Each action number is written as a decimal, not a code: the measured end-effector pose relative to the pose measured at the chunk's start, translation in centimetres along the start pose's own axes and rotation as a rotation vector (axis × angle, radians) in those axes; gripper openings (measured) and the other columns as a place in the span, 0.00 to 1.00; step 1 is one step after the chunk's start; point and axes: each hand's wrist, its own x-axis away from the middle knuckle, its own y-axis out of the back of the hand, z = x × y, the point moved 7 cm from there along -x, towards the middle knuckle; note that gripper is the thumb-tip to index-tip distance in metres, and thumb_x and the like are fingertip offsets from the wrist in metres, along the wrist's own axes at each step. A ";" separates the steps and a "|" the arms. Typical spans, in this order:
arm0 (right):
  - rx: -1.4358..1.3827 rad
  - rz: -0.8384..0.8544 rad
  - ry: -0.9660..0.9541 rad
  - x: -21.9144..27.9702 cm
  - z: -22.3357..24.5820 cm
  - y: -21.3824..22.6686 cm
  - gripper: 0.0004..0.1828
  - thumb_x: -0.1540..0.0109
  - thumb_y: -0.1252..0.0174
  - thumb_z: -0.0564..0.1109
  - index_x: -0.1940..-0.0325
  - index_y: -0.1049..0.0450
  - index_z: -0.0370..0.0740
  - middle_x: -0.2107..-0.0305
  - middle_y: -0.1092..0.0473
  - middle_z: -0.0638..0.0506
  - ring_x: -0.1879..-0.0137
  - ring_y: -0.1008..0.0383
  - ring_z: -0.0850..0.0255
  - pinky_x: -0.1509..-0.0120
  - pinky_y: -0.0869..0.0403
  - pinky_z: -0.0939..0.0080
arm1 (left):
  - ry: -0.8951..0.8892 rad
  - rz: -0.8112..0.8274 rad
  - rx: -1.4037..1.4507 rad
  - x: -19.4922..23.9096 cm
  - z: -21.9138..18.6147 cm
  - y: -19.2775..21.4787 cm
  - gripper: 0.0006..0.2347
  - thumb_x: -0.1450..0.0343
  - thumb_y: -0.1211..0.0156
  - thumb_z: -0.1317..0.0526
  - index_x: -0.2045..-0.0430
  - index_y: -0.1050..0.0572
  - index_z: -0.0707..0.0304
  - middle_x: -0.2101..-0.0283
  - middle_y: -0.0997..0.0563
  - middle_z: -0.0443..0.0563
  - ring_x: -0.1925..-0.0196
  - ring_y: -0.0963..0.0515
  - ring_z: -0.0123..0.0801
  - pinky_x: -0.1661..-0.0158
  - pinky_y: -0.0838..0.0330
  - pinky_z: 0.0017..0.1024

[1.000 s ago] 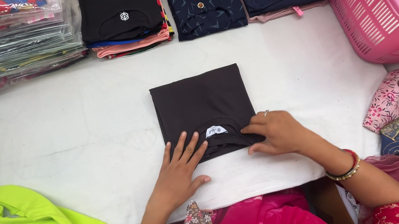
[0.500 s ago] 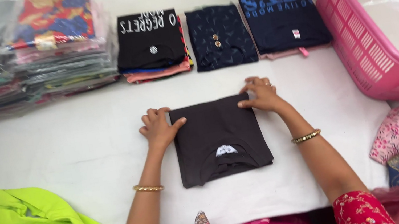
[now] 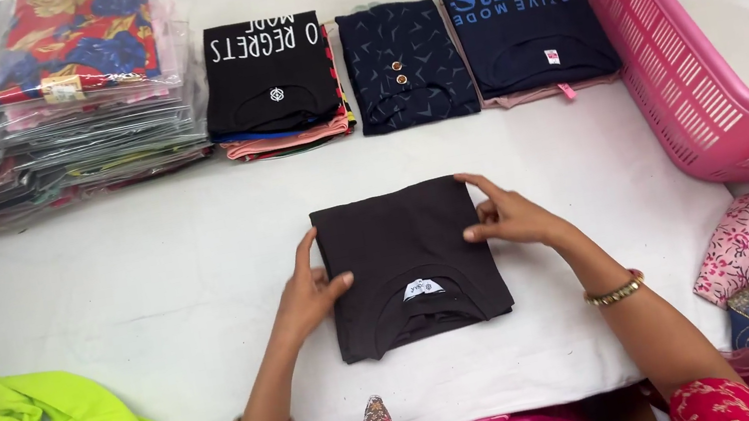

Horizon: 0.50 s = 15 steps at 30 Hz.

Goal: The person folds a black t-shirt and a black long-sleeved top on a white surface, placing them in a stack. They then fold a red long-sleeved top. The person uses their hands to smooth and align the garments during the process.

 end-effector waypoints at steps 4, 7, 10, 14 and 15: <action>0.073 0.084 0.045 3.1 0.5 -2.0 0.61 0.51 0.25 0.50 0.22 0.54 0.61 0.75 0.30 0.52 0.67 0.28 0.63 0.59 0.27 0.62 | 0.035 0.081 0.130 4.1 0.8 -1.8 0.45 0.33 0.33 0.63 0.25 0.59 0.42 0.67 0.16 0.62 0.68 0.18 0.39 0.65 0.25 0.30; -0.057 0.119 0.050 4.4 0.4 -3.8 0.58 0.49 0.27 0.46 0.21 0.52 0.60 0.69 0.33 0.49 0.63 0.31 0.59 0.57 0.27 0.59 | -0.129 0.122 0.435 5.5 -0.1 -3.2 0.42 0.35 0.36 0.68 0.27 0.55 0.45 0.43 0.24 0.59 0.48 0.17 0.34 0.54 0.17 0.32; -0.276 0.141 0.040 5.5 0.7 -4.9 0.52 0.46 0.30 0.42 0.22 0.48 0.59 0.57 0.34 0.45 0.53 0.29 0.55 0.50 0.24 0.55 | -0.043 0.182 0.682 5.9 -0.2 -4.0 0.37 0.35 0.38 0.71 0.29 0.46 0.50 0.29 0.36 0.58 0.38 0.23 0.40 0.43 0.24 0.35; -0.384 0.108 0.040 6.5 1.2 -5.2 0.48 0.45 0.31 0.41 0.25 0.45 0.58 0.42 0.34 0.46 0.41 0.25 0.55 0.42 0.21 0.56 | 0.015 0.149 0.716 5.4 0.0 -4.0 0.35 0.35 0.37 0.72 0.30 0.41 0.54 0.27 0.40 0.57 0.31 0.31 0.36 0.36 0.34 0.33; -0.405 0.105 0.003 6.7 1.3 -5.1 0.46 0.45 0.32 0.41 0.26 0.44 0.58 0.40 0.34 0.46 0.40 0.25 0.54 0.41 0.21 0.56 | 0.039 0.147 0.727 5.4 0.0 -4.0 0.35 0.36 0.37 0.72 0.30 0.41 0.54 0.27 0.39 0.56 0.31 0.31 0.36 0.36 0.34 0.32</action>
